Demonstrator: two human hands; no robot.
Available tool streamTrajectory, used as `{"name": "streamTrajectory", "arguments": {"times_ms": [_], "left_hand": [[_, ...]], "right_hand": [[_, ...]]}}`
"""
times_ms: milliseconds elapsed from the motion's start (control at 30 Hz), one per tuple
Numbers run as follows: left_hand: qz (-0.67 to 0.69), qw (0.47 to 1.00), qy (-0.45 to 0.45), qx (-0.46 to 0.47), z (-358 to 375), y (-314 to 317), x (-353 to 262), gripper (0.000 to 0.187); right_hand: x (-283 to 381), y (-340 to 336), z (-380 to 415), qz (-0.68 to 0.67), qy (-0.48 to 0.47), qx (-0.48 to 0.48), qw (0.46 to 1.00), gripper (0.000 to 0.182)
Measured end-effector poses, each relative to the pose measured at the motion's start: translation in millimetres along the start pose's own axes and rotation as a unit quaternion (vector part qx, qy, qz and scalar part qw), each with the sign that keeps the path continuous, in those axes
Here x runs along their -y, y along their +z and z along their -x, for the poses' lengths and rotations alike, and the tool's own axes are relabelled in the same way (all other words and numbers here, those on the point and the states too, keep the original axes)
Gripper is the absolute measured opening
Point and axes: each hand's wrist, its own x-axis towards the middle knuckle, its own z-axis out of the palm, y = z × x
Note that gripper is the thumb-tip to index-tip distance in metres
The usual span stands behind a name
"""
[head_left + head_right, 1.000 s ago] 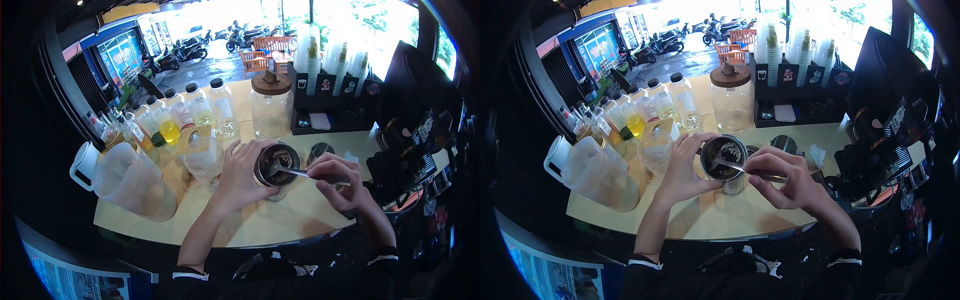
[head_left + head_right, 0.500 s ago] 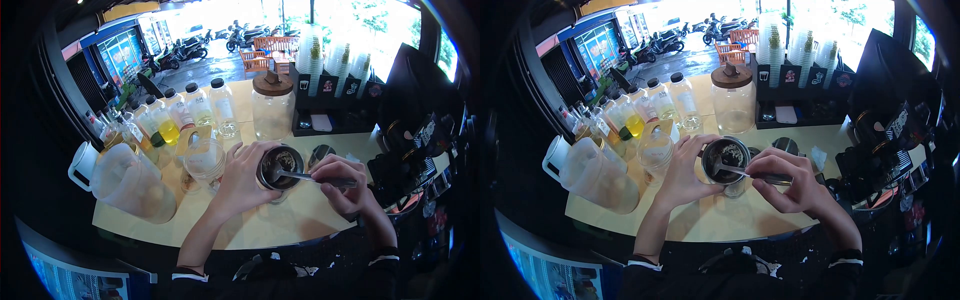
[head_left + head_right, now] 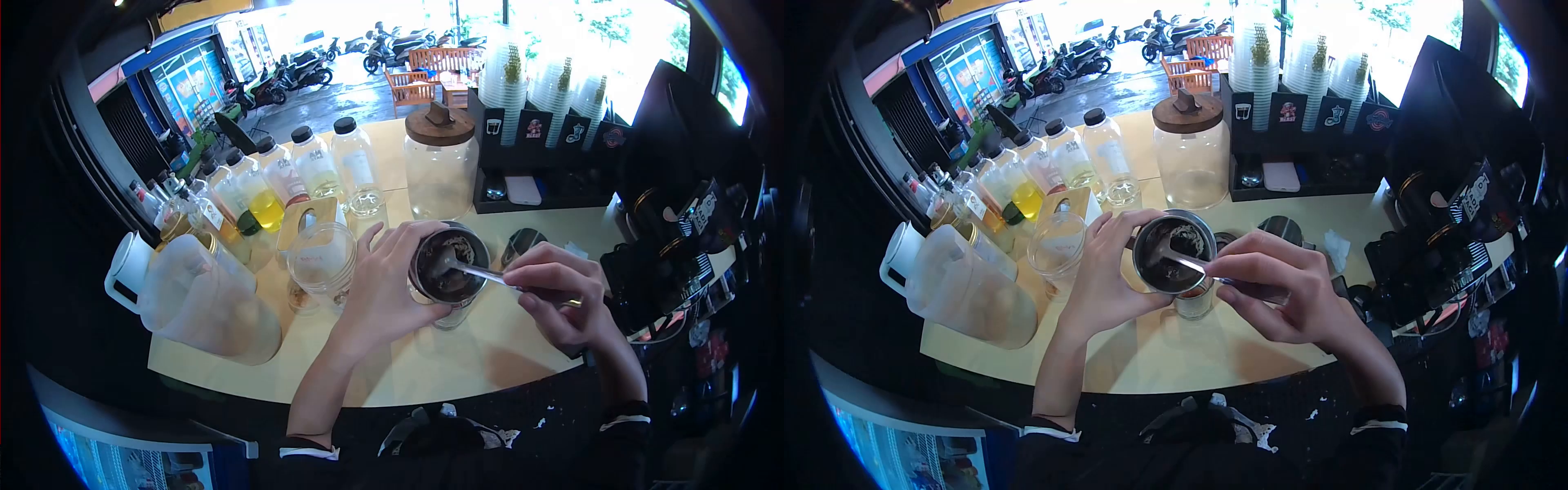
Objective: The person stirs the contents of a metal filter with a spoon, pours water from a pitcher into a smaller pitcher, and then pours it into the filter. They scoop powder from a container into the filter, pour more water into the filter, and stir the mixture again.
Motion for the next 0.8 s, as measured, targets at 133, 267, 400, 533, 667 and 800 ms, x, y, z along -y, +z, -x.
{"name": "streamTrajectory", "arguments": {"times_ms": [133,267,400,533,667,800], "left_hand": [[0.018,1.000,0.017,0.006,-3.1,3.0,8.0,0.077],[0.027,0.999,0.027,0.031,-4.6,2.1,12.9,0.078],[0.008,0.998,0.056,0.037,-3.9,3.9,13.7,0.077],[-0.018,0.997,0.060,0.034,-5.1,3.8,17.4,0.076],[-0.036,0.997,0.068,0.028,-5.3,6.1,15.8,0.073],[-0.044,0.996,0.074,0.030,-5.9,6.2,15.6,0.071]], "right_hand": [[-8.5,5.2,1.1,0.029,0.004,0.018,0.999,0.017],[-7.0,-3.7,1.2,-0.034,0.055,0.072,0.995,0.011],[-9.1,-6.4,-0.3,-0.062,0.089,0.054,0.993,0.009],[-16.6,-11.1,-2.2,-0.100,0.101,0.088,0.986,0.010],[-28.1,-2.3,-3.5,-0.213,0.138,0.057,0.966,0.011],[-33.1,-11.5,-10.6,-0.250,0.181,0.083,0.948,0.015]]}}
